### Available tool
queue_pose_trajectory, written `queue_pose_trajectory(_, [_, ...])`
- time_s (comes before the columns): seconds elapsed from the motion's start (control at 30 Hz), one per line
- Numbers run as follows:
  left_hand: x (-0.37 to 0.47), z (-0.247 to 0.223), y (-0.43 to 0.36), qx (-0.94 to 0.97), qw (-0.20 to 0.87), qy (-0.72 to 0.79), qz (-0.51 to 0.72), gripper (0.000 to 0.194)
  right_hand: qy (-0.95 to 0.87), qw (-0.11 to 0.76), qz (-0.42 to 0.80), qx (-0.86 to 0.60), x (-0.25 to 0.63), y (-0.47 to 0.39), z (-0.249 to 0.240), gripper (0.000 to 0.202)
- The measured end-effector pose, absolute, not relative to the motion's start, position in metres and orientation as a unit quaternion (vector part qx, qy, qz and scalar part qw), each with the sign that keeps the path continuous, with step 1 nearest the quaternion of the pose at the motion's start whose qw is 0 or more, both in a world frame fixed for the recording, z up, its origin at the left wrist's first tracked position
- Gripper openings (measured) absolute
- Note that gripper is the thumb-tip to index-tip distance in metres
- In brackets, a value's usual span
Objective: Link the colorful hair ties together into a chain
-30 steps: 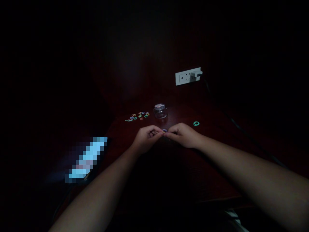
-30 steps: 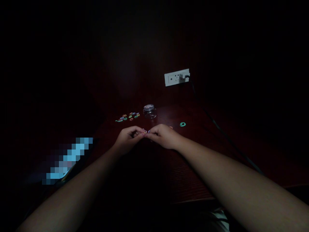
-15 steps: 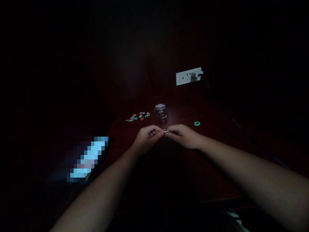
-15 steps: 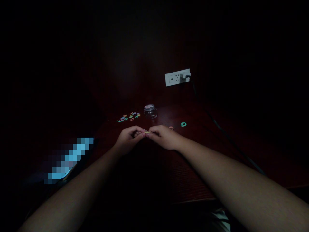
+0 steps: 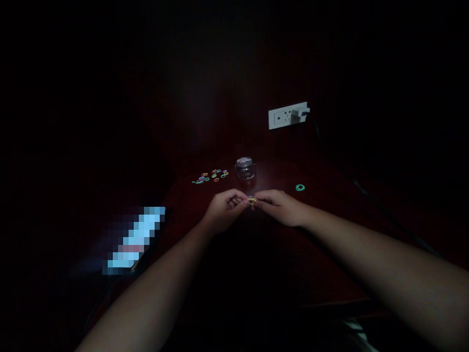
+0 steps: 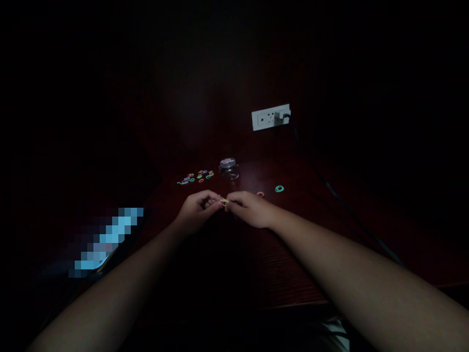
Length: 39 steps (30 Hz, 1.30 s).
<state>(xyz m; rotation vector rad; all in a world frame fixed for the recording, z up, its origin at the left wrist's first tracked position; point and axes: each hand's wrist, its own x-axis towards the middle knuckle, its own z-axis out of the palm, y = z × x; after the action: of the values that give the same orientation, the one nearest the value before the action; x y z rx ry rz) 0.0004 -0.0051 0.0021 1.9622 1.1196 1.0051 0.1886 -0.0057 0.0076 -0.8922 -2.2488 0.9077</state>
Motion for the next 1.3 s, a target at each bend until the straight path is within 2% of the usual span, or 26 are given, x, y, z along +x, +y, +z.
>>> queue_pose_trajectory(0.57, [0.005, 0.003, -0.010, 0.761, 0.331, 0.411, 0.377, 0.019, -0.846, 0.283, 0.274, -0.360, 0.188, 0.006, -0.001, 0.026])
queue_pose_trajectory(0.87, [0.004, 0.006, -0.010, 0.770, 0.331, 0.400, 0.370, 0.023, -0.844, 0.283, 0.258, -0.377, 0.189, 0.007, -0.003, 0.029])
queue_pose_trajectory(1.1, [0.005, 0.004, -0.010, 0.761, 0.327, 0.422, 0.368, 0.018, -0.840, 0.280, 0.283, -0.369, 0.189, 0.004, 0.000, 0.026])
queue_pose_trajectory(1.3, [0.004, 0.001, -0.007, 0.752, 0.370, 0.407, 0.362, 0.018, -0.828, 0.297, 0.318, -0.353, 0.187, 0.001, 0.002, 0.022])
